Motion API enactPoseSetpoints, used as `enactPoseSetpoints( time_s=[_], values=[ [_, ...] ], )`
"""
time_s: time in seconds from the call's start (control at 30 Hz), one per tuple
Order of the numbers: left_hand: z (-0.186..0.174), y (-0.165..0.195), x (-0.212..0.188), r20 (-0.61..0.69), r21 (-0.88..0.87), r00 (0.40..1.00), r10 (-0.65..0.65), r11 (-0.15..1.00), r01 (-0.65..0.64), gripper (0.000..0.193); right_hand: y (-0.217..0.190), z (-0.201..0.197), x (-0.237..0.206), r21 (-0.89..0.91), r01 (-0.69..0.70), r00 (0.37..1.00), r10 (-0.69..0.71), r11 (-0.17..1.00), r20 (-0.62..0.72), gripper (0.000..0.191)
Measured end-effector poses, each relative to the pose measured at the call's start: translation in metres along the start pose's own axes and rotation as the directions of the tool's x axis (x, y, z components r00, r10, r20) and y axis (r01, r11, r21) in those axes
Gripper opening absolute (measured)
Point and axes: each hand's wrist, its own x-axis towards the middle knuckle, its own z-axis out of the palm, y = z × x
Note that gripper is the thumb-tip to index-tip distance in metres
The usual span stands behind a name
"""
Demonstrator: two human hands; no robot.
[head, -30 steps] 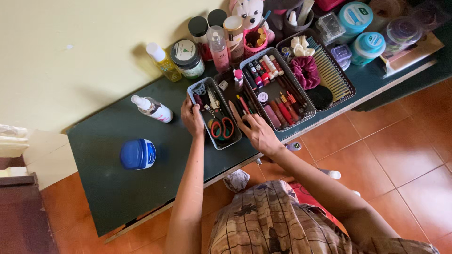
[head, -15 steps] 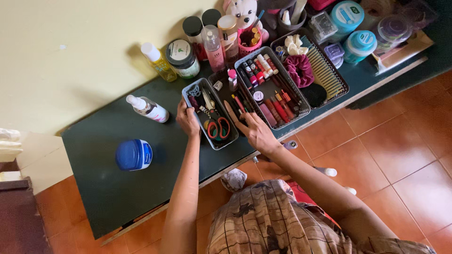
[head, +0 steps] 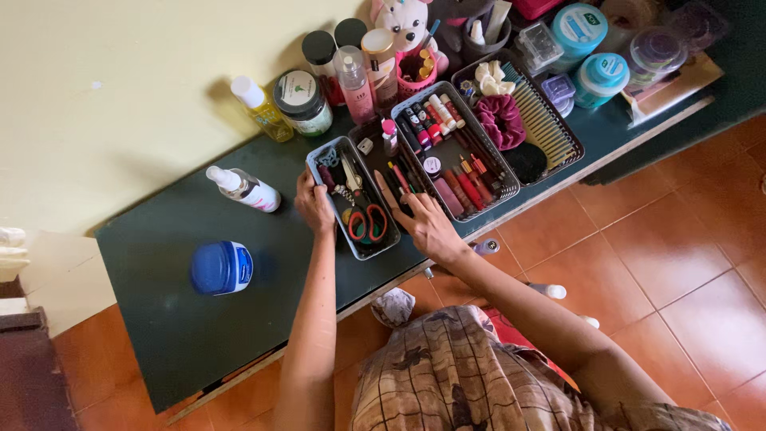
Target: The person kneels at a low dresser and reorganizes cosmetic items into storage trays, arranging pens, lip products, scissors and small containers into separate compartments. They pick up bottles and jars from the floor and the dresser and place them in rows along the back of the dresser.
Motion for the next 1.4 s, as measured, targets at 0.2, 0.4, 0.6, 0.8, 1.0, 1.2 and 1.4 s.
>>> enactPoseSetpoints(
  time_s=[0.2, 0.4, 0.6, 0.8, 1.0, 1.2, 1.4],
  values=[
    [-0.002, 0.005, 0.0, 0.028, 0.044, 1.0, 0.015, 0.999, -0.016, 0.053, 0.003, -0.006, -0.004, 0.065, 0.003, 1.0, -0.004, 0.998, 0.021, 0.049],
    [-0.003, 0.005, 0.0, 0.064, 0.008, 0.998, 0.028, 1.0, -0.028, 0.056, -0.002, -0.008, -0.004, 0.072, -0.02, 1.0, 0.019, 0.997, 0.017, 0.052],
    [-0.006, 0.009, 0.0, 0.098, 0.104, 0.995, 0.026, 0.994, -0.036, 0.06, 0.006, -0.029, -0.007, 0.08, -0.011, 0.996, 0.018, 0.997, -0.086, 0.05],
    [-0.004, 0.009, -0.003, 0.076, 0.138, 0.996, 0.043, 0.989, -0.053, 0.061, 0.027, -0.064, -0.022, -0.022, -0.146, 0.966, 0.137, 0.989, -0.221, 0.033],
    [-0.002, 0.013, -0.004, 0.062, 0.116, 0.995, -0.076, 0.991, 0.068, 0.064, 0.028, -0.063, -0.02, -0.138, -0.192, 0.971, 0.167, 0.972, -0.173, 0.031],
    [-0.003, 0.016, -0.005, 0.05, 0.131, 0.997, -0.053, 0.99, 0.046, 0.061, 0.027, -0.059, -0.018, -0.155, -0.187, 0.969, 0.156, 0.97, -0.192, 0.031],
    [-0.004, 0.01, -0.003, 0.058, 0.102, 0.998, 0.011, 0.995, -0.016, 0.058, 0.033, -0.064, -0.029, -0.017, -0.135, 0.97, 0.129, 0.991, -0.204, 0.036]
  ],
)
